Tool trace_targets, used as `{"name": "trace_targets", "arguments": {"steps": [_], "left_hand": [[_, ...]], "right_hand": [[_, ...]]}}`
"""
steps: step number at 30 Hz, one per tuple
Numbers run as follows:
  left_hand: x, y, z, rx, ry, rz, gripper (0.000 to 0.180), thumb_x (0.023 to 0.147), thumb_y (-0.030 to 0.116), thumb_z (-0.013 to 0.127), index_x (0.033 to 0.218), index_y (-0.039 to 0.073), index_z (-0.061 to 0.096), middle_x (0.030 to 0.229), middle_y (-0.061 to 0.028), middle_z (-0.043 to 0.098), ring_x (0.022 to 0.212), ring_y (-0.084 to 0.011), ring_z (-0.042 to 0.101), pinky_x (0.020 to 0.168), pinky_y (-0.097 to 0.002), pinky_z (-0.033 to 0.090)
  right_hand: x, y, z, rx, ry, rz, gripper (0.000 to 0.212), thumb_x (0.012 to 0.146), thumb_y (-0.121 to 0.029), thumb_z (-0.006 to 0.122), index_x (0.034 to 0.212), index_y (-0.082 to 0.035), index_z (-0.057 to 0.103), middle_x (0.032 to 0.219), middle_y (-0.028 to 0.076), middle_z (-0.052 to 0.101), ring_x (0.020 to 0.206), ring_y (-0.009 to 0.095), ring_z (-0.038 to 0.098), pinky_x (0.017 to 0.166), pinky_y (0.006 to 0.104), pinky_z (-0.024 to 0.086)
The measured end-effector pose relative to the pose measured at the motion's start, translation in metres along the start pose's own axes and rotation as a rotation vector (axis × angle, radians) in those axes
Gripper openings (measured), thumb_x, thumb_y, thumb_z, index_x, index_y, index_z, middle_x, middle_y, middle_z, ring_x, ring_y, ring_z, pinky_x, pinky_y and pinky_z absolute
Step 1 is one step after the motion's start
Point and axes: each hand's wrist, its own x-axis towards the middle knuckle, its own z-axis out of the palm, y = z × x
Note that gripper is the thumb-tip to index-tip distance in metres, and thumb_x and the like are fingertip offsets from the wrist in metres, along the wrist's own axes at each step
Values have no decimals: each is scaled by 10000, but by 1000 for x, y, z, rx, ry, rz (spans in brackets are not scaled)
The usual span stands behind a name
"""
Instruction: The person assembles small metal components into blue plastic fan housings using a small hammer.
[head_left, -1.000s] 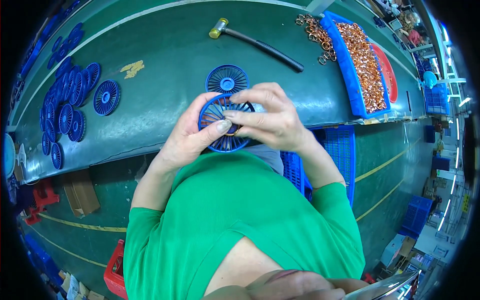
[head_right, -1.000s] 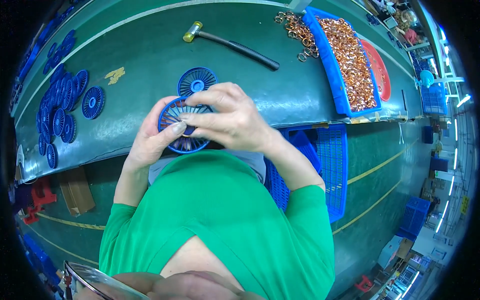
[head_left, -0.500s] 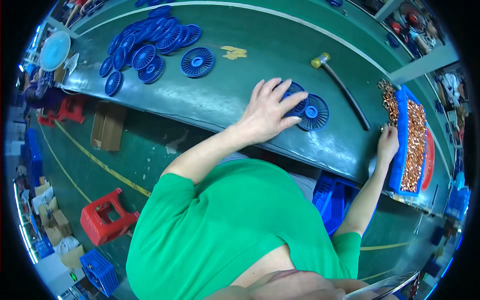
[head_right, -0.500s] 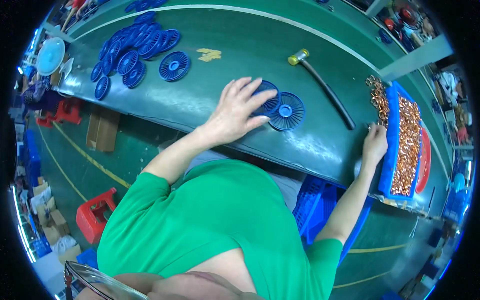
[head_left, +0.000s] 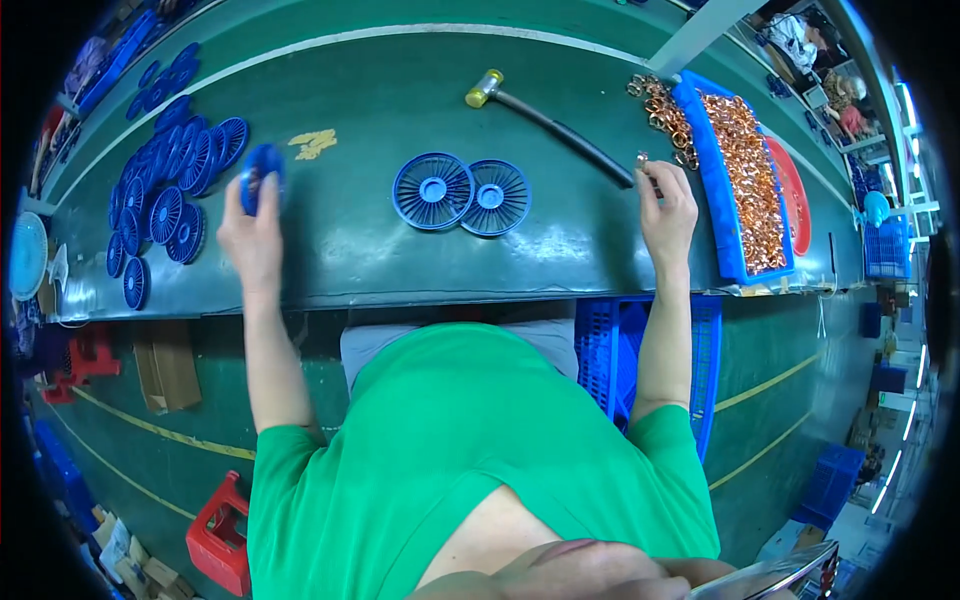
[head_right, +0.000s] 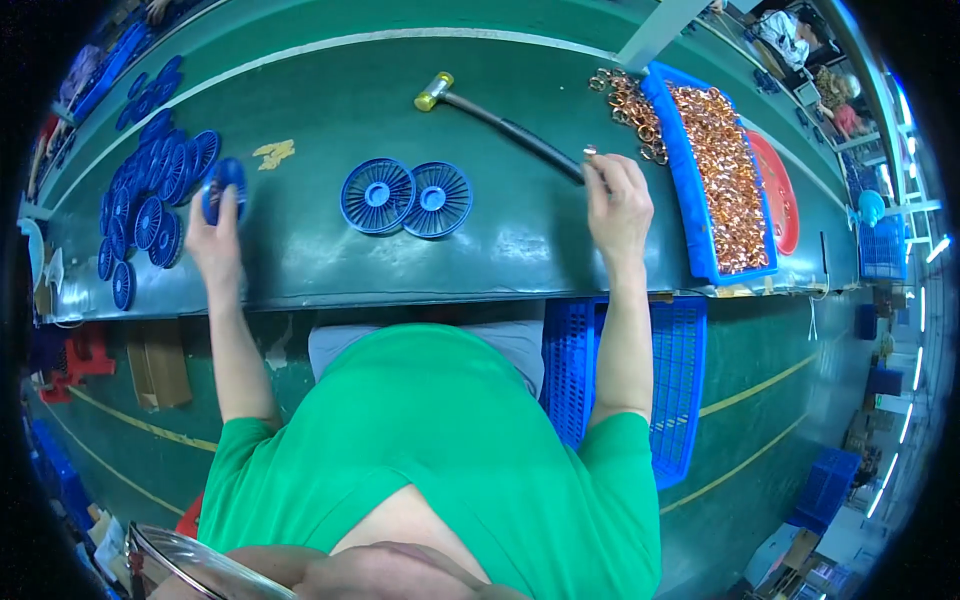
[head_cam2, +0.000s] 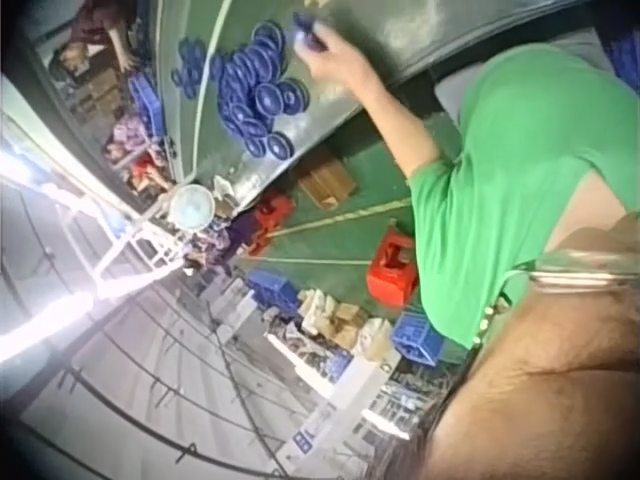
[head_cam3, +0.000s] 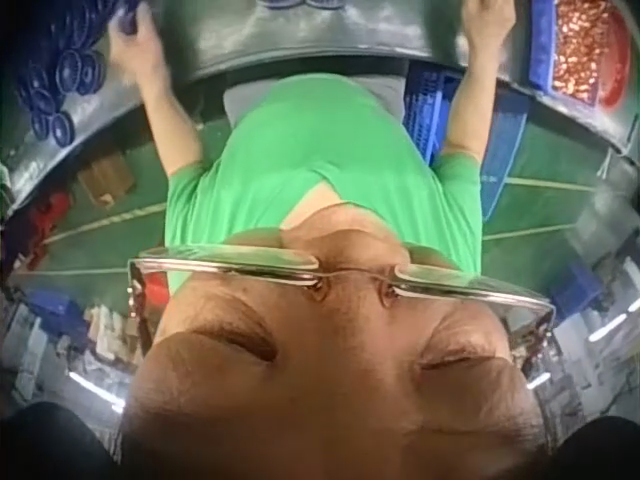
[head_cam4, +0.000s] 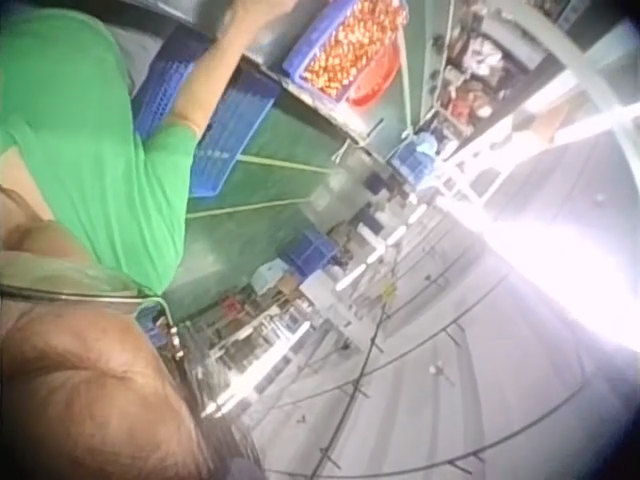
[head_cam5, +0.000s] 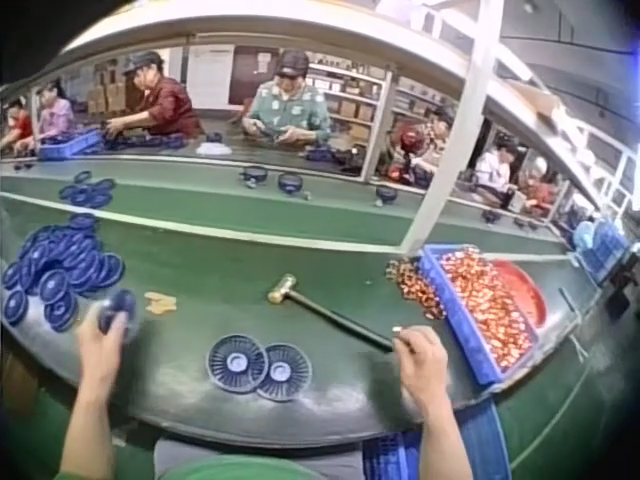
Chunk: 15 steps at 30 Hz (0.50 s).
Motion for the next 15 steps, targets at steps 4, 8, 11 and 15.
{"name": "trace_targets", "arguments": {"steps": [4, 8, 11, 15], "left_hand": [[-41, 59, 43, -555, -201, -102, 264, 941, 240, 613, 1083, 17, 609, 966, -43, 626, 870, -111, 563, 779, -260, 473], [-71, 96, 66, -762, -443, -176, 396, 1029, 359, 402, 1131, 12, 565, 1030, -66, 607, 937, -115, 542, 873, -279, 440], [-82, 112, 71, -872, -506, -90, 469, 1043, 386, 317, 1184, -9, 524, 1077, -79, 589, 1002, -125, 566, 930, -278, 444], [-89, 114, 70, -881, -564, -113, 460, 1042, 370, 337, 1231, -13, 510, 1109, -82, 593, 1015, -134, 555, 925, -284, 441]], "right_hand": [[-4, -64, 2, 100, 12, -232, 118, 773, -47, 730, 873, -49, 668, 881, 91, 652, 796, 255, 614, 693, 341, 487], [-10, -110, 10, 259, 0, -374, 188, 682, -33, 780, 832, -52, 669, 855, 76, 647, 761, 239, 611, 676, 342, 480], [-10, -134, 19, 347, 4, -462, 205, 645, -22, 791, 804, -65, 670, 815, 56, 636, 726, 229, 605, 633, 329, 480], [-14, -150, 33, 314, -28, -466, 180, 658, -20, 783, 772, -59, 650, 797, 66, 632, 725, 238, 601, 625, 337, 473]]}}
